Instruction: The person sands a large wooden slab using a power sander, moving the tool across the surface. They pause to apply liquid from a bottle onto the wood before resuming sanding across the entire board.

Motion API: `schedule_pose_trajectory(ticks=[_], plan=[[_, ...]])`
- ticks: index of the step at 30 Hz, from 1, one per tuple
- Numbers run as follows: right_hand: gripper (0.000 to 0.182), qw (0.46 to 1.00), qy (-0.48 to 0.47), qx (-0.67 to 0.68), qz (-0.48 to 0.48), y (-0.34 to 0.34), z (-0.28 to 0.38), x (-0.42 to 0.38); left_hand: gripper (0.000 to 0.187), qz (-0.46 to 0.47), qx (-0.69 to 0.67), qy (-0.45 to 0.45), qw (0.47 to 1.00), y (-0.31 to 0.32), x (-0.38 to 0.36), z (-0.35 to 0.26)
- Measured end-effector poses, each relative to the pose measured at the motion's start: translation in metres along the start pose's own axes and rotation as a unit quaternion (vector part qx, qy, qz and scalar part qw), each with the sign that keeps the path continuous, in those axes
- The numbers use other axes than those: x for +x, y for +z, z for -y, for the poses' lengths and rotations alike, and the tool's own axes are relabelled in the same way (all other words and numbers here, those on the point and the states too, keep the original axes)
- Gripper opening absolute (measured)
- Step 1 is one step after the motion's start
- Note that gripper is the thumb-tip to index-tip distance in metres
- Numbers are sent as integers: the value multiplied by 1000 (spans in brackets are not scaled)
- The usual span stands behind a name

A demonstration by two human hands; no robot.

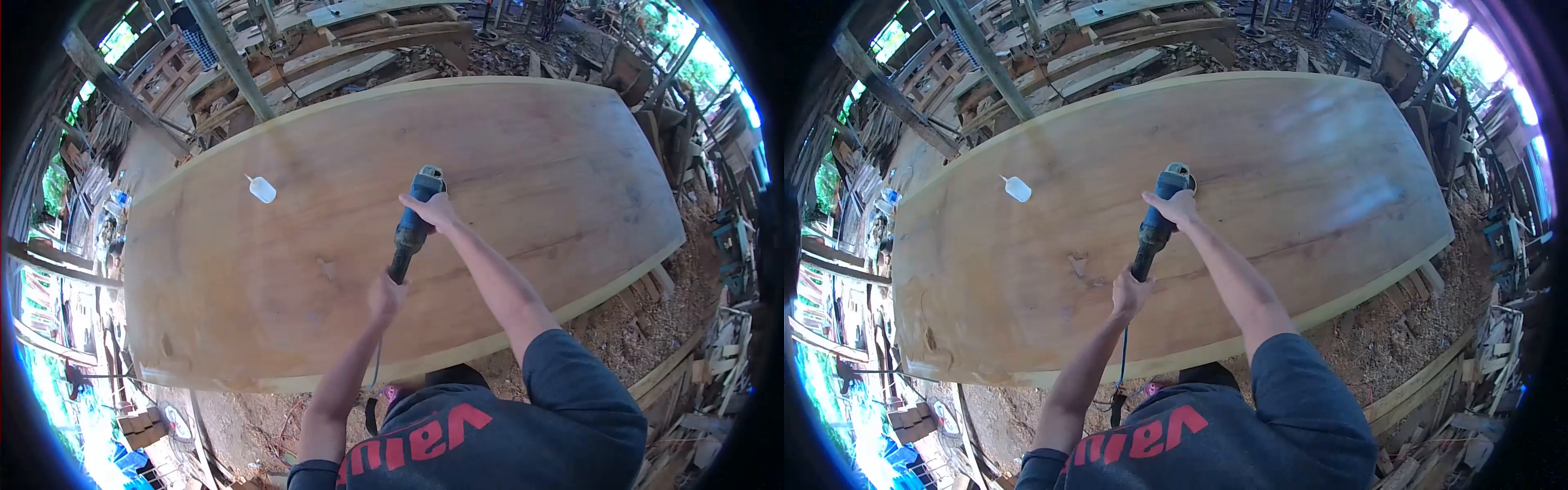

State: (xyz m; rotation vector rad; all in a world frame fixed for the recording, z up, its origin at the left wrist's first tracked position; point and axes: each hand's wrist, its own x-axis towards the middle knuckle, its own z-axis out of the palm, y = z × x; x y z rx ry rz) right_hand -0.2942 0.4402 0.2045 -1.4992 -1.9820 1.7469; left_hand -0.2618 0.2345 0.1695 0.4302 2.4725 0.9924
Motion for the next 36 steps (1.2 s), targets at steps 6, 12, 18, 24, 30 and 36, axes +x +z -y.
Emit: schedule_pose_trajectory(ticks=[6, 12, 18, 24, 30, 36], plan=[[49, 925, 38, 362, 108, 58, -37, -20, 41, -23, -19, 1, 1000, -26, -35, 26], [45, 929, 55, 354, 94, 108, -59, -85, 45, -1, -53, -33, 998, -57, -77, 93], [54, 924, 57, 378, 17, 71, -117, -139, 43, 61, -56, 92, 992, -41, -123, 125], [62, 906, 54, 416, -56, -2, -188, -211, 40, 189, -33, 168, 967, -29, -193, 105], [50, 876, 48, 475, -69, -18, -213, -248, 36, 225, -2, 221, 949, -31, -212, 110], [39, 897, 44, 437, -53, 21, -190, -195, 37, 159, 6, 142, 977, -36, -184, 117]])
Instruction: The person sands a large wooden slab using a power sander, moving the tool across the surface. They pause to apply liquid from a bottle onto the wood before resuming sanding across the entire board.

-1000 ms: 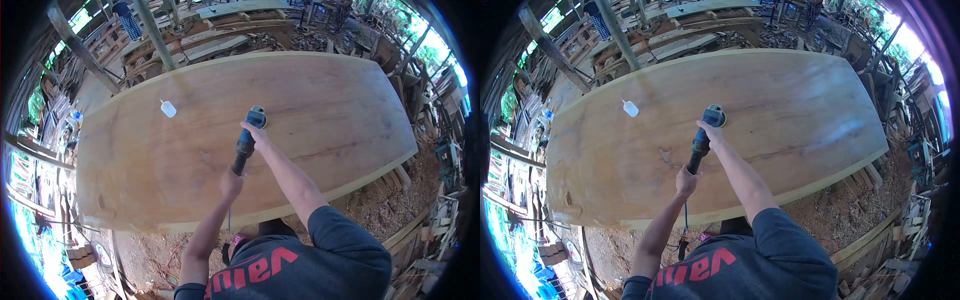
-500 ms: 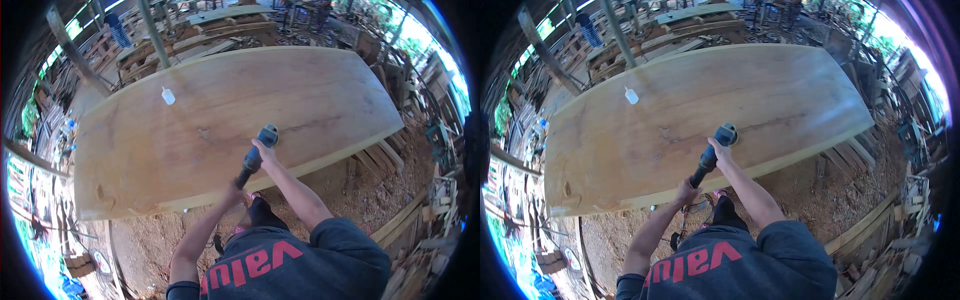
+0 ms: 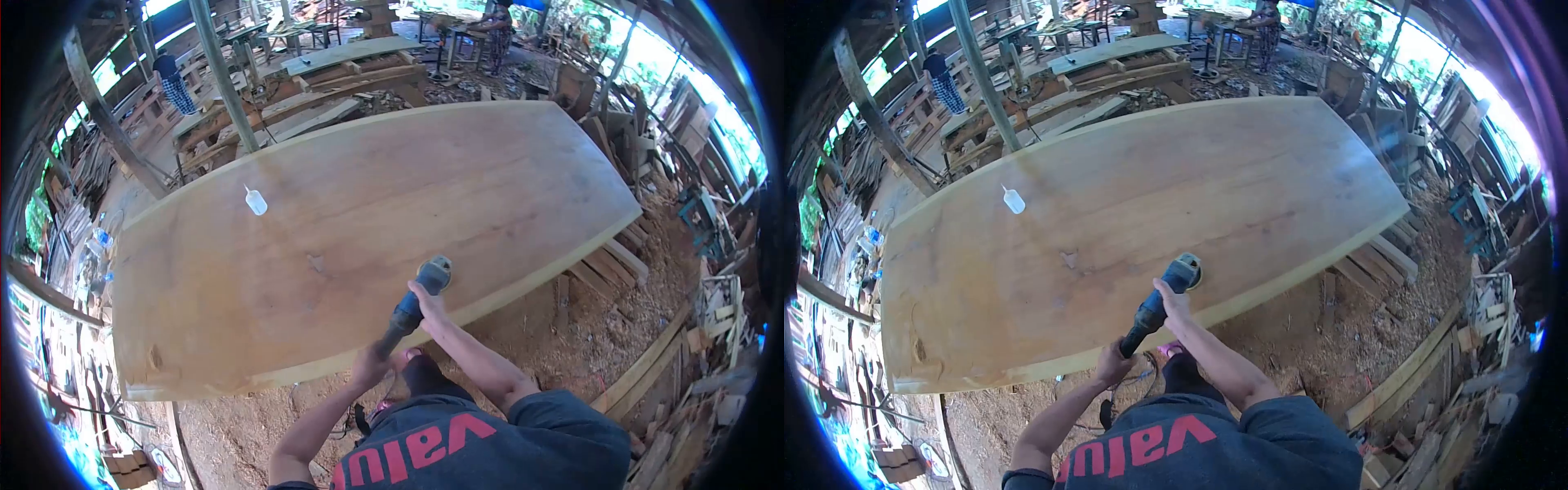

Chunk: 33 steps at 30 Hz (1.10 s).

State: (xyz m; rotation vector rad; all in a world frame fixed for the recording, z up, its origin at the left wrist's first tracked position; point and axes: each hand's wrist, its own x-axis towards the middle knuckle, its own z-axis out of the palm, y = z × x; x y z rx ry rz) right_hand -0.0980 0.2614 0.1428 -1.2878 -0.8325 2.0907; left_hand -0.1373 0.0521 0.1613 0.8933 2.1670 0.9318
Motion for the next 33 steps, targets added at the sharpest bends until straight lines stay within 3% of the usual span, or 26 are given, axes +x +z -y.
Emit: schedule_pose_trajectory(ticks=[2, 5, 8, 10, 14, 18, 22, 24, 25, 30, 33], plan=[[36, 999, 15, 10, 31, 32, 5, 26, 36, -55, -9, -6, 998, -3, 27, 5], [33, 994, -7, -59, 87, 81, 30, 47, 36, -75, -33, -99, 992, -9, 66, 2], [30, 988, 3, -63, 142, 124, 58, 84, 36, -161, -64, -60, 983, -2, 123, 10], [29, 985, -19, -135, 102, 147, 70, 114, 35, -157, -79, -93, 980, -5, 160, -1], [35, 983, 2, -155, 99, 159, 89, 162, 36, -170, -102, -116, 973, -6, 201, -31], [47, 984, -6, -165, 65, 126, 101, 175, 37, -128, -140, -117, 975, -6, 185, -87], [52, 982, 23, -172, 70, 70, 122, 145, 43, -86, -167, -52, 981, 50, 160, -73], [54, 968, 16, -238, 78, 46, 124, 129, 46, -54, -174, -77, 980, 67, 139, -85], [51, 970, 29, -222, 99, 35, 121, 121, 49, -22, -177, -108, 978, 73, 127, -90], [41, 972, 34, -209, 102, 5, 104, 76, 48, -48, -165, -98, 980, 89, 74, -86], [34, 967, 20, -198, 159, -2, 84, 66, 46, -59, -175, -92, 978, 97, 52, -75]])
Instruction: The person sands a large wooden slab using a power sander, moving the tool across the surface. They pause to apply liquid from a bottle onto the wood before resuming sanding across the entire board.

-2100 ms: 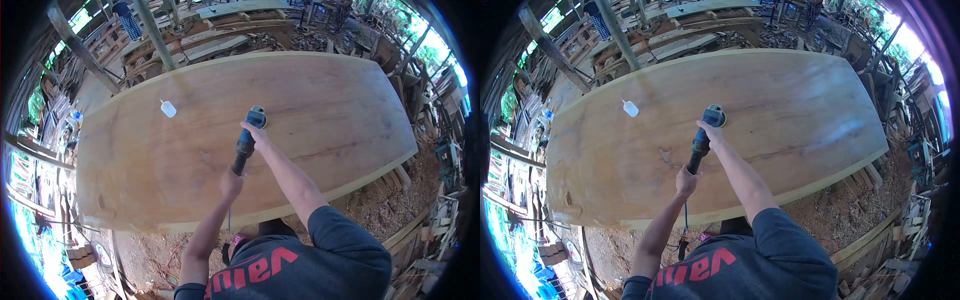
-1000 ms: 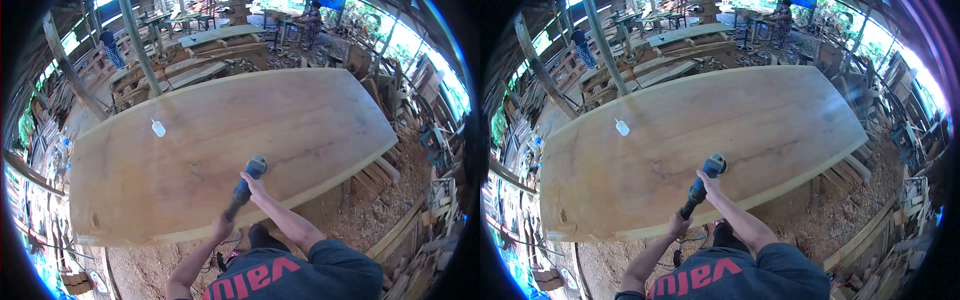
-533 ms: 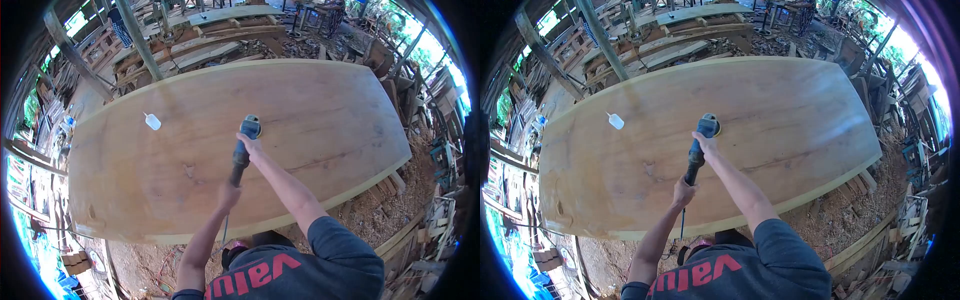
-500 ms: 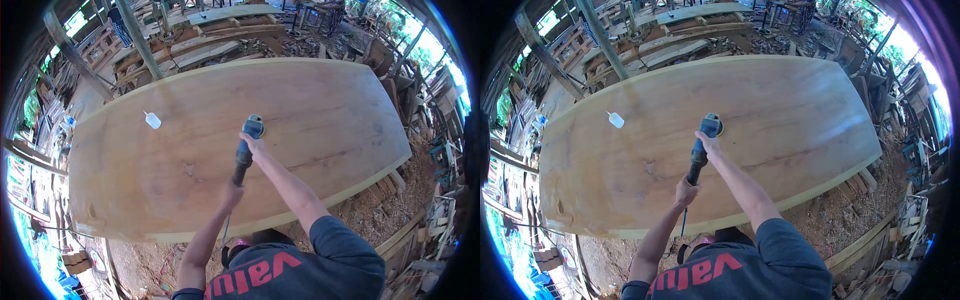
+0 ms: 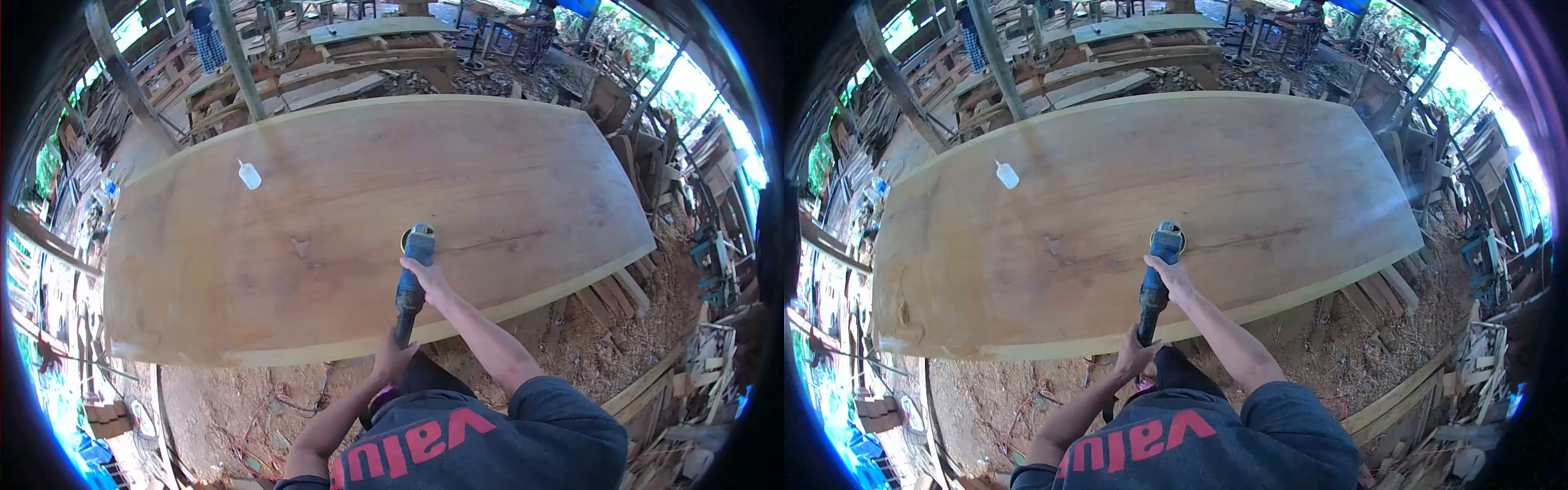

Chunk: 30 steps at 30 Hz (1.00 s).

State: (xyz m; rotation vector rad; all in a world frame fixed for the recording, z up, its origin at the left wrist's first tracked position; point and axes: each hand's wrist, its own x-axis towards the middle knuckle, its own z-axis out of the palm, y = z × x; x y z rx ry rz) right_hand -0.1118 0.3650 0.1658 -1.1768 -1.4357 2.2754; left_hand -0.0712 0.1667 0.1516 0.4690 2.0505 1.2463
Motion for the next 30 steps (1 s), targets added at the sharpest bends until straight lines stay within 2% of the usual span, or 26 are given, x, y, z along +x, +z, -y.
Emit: schedule_pose_trajectory(ticks=[5, 12, 13, 16, 20, 26, 28, 30], plan=[[37, 1000, -1, -4, 24, 14, 9, 14, 46, -25, -5, -21, 999, -2, 10, -5], [42, 999, -27, -30, 33, 24, 65, 110, 46, -66, -39, -30, 997, 2, 108, -52], [42, 999, -22, -29, 36, 26, 77, 121, 46, -76, -70, -22, 994, 2, 123, -57], [37, 998, 13, -50, 47, 27, 96, 150, 46, -81, -44, -41, 995, 4, 156, -63], [34, 996, -2, -33, 80, 23, 87, 162, 46, -78, -23, -64, 995, 4, 161, -64], [32, 997, -29, -11, 75, 21, 75, 154, 44, -118, -37, -29, 992, 9, 145, -55], [35, 994, -47, -18, 97, 20, 79, 149, 41, -162, 70, 17, 984, 9, 143, -54], [39, 995, -49, -33, 84, 18, 80, 142, 41, -170, 87, 30, 981, 9, 139, -53]])
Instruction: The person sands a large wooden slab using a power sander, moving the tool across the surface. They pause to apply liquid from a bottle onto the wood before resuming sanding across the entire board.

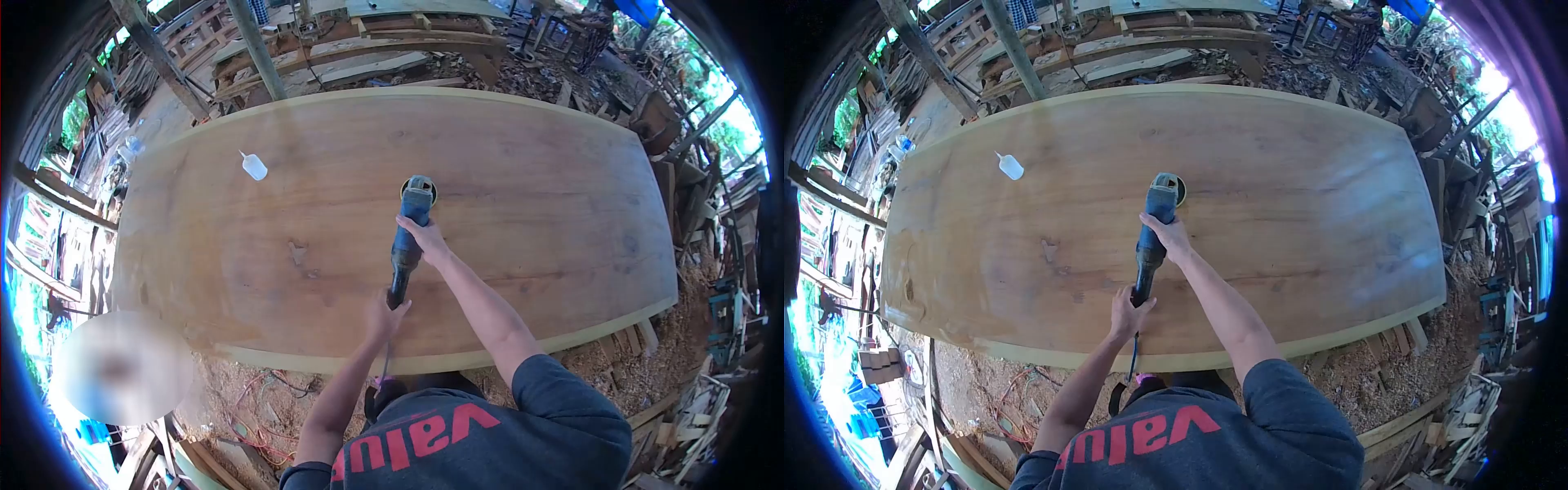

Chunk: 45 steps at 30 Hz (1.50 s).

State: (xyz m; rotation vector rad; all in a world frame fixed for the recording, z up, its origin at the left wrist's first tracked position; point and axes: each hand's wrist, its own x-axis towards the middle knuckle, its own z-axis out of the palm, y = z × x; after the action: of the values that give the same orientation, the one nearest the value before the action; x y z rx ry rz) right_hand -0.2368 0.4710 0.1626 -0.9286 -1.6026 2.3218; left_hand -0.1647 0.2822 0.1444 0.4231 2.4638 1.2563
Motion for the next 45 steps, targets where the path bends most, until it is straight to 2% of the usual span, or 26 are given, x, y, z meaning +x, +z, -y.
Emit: schedule_pose_trajectory(ticks=[4, 5, 7, 8, 10, 13, 15, 17, 19, 21, 23, 25, 26, 28, 29, 30, 31, 32, 33, 34, 35, 37, 39, 41, 43, 45], plan=[[46, 997, -3, -71, 14, -16, -18, -10, 39, -8, -4, 23, 1000, -6, -12, -1], [43, 994, -20, -103, -14, -22, -20, -23, 39, -4, -8, 37, 999, -7, -15, -1], [38, 993, 9, -107, 42, -44, -32, -44, 39, 29, -32, 4, 999, -9, -21, 4], [38, 994, 0, -108, 31, -54, -43, -56, 38, 5, -19, 41, 999, -5, -21, 14], [32, 993, -54, -82, -62, -67, -71, -83, 39, 23, -17, 63, 998, -7, -19, 25], [23, 986, -47, -137, -86, -98, -94, -135, 47, 60, 17, 90, 994, -16, -14, 40], [23, 993, 7, -99, -65, -116, -99, -172, 54, 83, -35, 18, 996, -20, -11, 49], [22, 993, 9, -76, -84, -132, -107, -193, 59, 91, -29, 30, 995, -23, 6, 65], [22, 993, 15, -51, -102, -148, -111, -202, 56, 28, -14, 85, 996, -35, 23, 45], [25, 980, -12, -135, -143, -166, -108, -198, 53, 64, -169, 68, 981, -43, 51, 13], [32, 916, -52, -356, -178, -181, -95, -188, 48, -9, -106, 153, 982, -50, 56, -41], [43, 875, -185, -372, -248, -176, -74, -186, 55, 64, -186, 139, 971, -56, 44, -103], [46, 859, -224, -382, -256, -165, -46, -195, 55, 66, -187, 144, 970, -53, 39, -124], [54, 812, -316, -406, -275, -138, 16, -224, 60, 46, -271, 231, 933, -44, 26, -155], [58, 780, -368, -417, -286, -129, 40, -231, 60, 47, -271, 233, 933, -44, 13, -171], [58, 779, -370, -415, -290, -126, 62, -229, 67, 11, -233, 276, 932, -45, 1, -188], [61, 735, -423, -430, -310, -126, 79, -228, 74, -23, -195, 315, 929, -42, -6, -197], [64, 689, -472, -444, -326, -129, 86, -229, 74, -19, -195, 313, 929, -29, 0, -190], [64, 689, -471, -445, -324, -137, 84, -223, 75, -19, -58, 298, 953, -8, 17, -174], [68, 747, -297, -511, -305, -146, 80, -210, 77, -21, 82, 279, 957, 9, 36, -160], [72, 776, -115, -555, -277, -155, 80, -195, 77, -25, 82, 283, 955, 21, 52, -142], [76, 769, -153, -561, -268, -176, 69, -190, 80, 122, -17, 176, 977, 37, 78, -116], [80, 764, -177, -567, -253, -202, 62, -176, 81, 151, -5, 157, 976, 30, 83, -136], [81, 782, -127, -552, -262, -218, 44, -163, 82, 185, 14, 118, 976, 33, 82, -135], [80, 788, -152, -536, -262, -226, 47, -148, 83, 212, -83, 133, 965, 45, 105, -154], [80, 792, -174, -518, -272, -230, 62, -141, 66, 225, -24, 212, 951, 33, 94, -206]])
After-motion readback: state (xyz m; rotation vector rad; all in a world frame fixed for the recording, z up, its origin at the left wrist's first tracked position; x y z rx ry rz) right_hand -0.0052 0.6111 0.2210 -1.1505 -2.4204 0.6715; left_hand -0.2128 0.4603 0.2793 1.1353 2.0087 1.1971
